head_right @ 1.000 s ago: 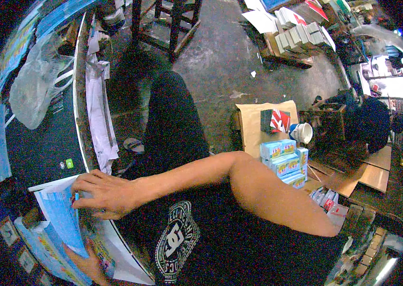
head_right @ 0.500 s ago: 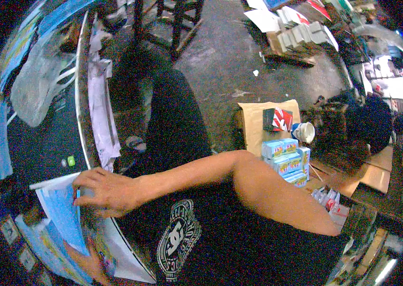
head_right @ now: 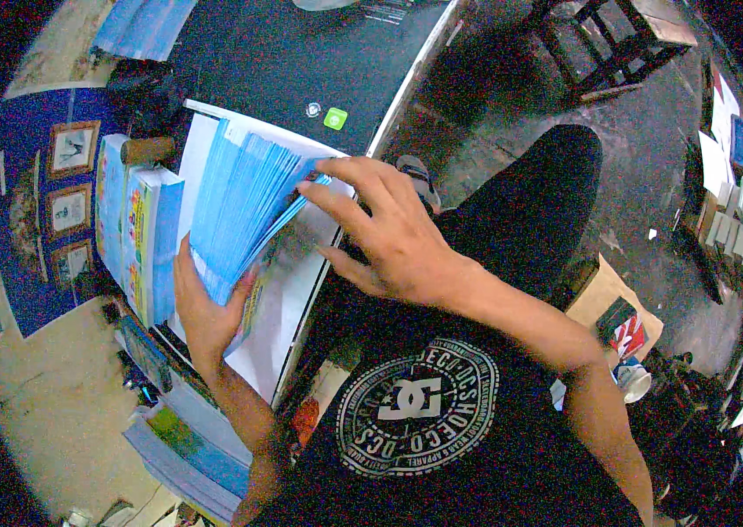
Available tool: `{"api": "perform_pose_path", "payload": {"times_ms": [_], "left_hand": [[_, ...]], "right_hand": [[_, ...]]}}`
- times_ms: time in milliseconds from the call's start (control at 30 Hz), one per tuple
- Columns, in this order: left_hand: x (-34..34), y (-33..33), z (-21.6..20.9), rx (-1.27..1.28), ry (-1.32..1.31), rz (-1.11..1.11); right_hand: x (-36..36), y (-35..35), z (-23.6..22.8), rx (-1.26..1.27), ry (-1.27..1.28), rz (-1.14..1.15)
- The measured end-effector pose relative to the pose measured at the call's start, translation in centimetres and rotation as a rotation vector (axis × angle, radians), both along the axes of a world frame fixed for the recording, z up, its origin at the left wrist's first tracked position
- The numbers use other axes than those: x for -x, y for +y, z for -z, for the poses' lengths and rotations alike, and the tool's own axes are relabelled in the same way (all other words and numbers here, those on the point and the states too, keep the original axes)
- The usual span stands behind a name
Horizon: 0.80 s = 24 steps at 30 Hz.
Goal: The person flips through and aligns stacks of booklet pages, wraps printed covers around them by hand to assemble booklets, and places the finished booklets onto stacks on the workbench.
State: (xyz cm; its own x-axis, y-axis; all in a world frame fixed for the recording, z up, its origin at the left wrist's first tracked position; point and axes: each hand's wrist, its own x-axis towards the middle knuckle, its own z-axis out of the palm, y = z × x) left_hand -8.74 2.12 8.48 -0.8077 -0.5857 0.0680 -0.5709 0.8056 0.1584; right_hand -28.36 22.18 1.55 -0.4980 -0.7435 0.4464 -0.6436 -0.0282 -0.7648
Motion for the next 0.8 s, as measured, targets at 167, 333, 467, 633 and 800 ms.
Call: {"api": "perform_pose_path", "payload": {"times_ms": [167,333,467,633,800], "left_hand": [[0.44,-0.61,-0.08,-0.017,-0.011,-0.012],[0.37,-0.65,0.06,-0.027,-0.009,-0.003],[0.47,-0.42,0.03,-0.022,-0.01,-0.009],[0.4,-0.34,0.07,-0.009,-0.009,-0.002],[0.1,-0.3,0.23,0.021,-0.003,0.006]], "right_hand": [[0.13,-0.39,0.01,0.006,-0.005,0.02],[0.08,-0.45,0.22,-0.01,0.014,0.035],[0.25,-0.22,0.24,0.008,0.018,0.025],[0.29,0.07,0.35,0.008,0.008,0.04],[0.38,0.31,-0.04,-0.001,0.009,0.036]]}}
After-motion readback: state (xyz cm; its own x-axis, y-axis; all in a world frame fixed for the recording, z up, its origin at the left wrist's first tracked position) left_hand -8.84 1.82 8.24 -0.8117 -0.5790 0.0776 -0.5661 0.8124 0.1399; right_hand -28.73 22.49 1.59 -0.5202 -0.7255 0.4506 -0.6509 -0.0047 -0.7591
